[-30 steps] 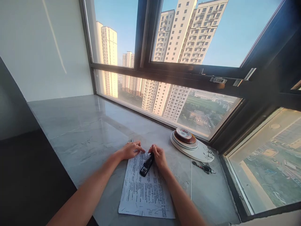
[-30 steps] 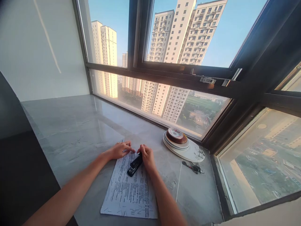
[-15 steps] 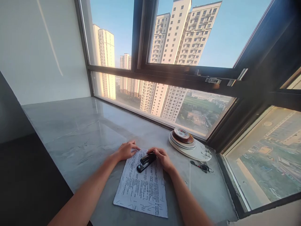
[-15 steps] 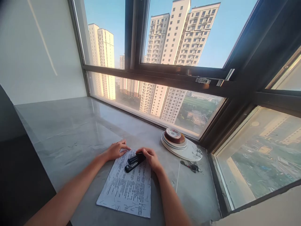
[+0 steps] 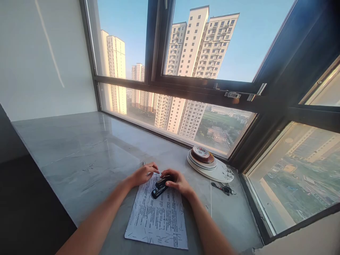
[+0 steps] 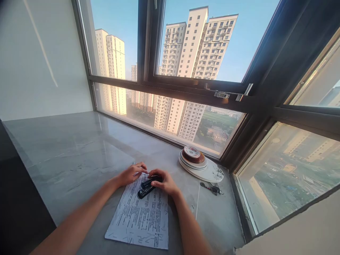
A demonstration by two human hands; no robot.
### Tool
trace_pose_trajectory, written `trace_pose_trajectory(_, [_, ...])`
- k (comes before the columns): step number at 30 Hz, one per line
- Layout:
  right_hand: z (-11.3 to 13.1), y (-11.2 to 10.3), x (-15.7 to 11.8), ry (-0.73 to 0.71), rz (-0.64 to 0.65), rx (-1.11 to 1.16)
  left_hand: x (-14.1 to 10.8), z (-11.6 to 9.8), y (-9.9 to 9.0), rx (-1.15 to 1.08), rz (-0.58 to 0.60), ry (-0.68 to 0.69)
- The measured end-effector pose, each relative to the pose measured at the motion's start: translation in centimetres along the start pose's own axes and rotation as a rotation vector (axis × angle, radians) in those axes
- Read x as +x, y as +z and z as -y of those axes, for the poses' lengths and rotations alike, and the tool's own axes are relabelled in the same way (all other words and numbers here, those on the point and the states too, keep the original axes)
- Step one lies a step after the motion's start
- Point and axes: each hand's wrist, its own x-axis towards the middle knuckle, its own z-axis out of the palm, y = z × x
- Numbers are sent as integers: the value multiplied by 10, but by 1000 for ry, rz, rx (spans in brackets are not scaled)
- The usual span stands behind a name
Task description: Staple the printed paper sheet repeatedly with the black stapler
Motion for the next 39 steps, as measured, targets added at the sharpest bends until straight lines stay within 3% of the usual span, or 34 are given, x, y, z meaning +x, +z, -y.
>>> trace_pose_trajectory(3, [-1,-2,-1,-59,-10,-100,-1,3,3,-86,74,-7])
trace_pose_trajectory(10, [-2,-7,-2,-93,-275,-132,-2,19,7,-70,16,-89])
trace_pose_trajectory(16, [-7,-5,1,-22,-281,-217,-1,28,7,-77,-45,-144])
trace_pose_trajectory(23, [-17,-9,2,47,-405,37,4,21,5,-250,-192,-313])
trace_pose_trajectory(30, [-22,-10,3,74,-381,163,7,11,11,-642,-251,-390])
trace_pose_trajectory(39, [-11,-8,6,61,-337,-38,4,15,10,-890,-269,-486])
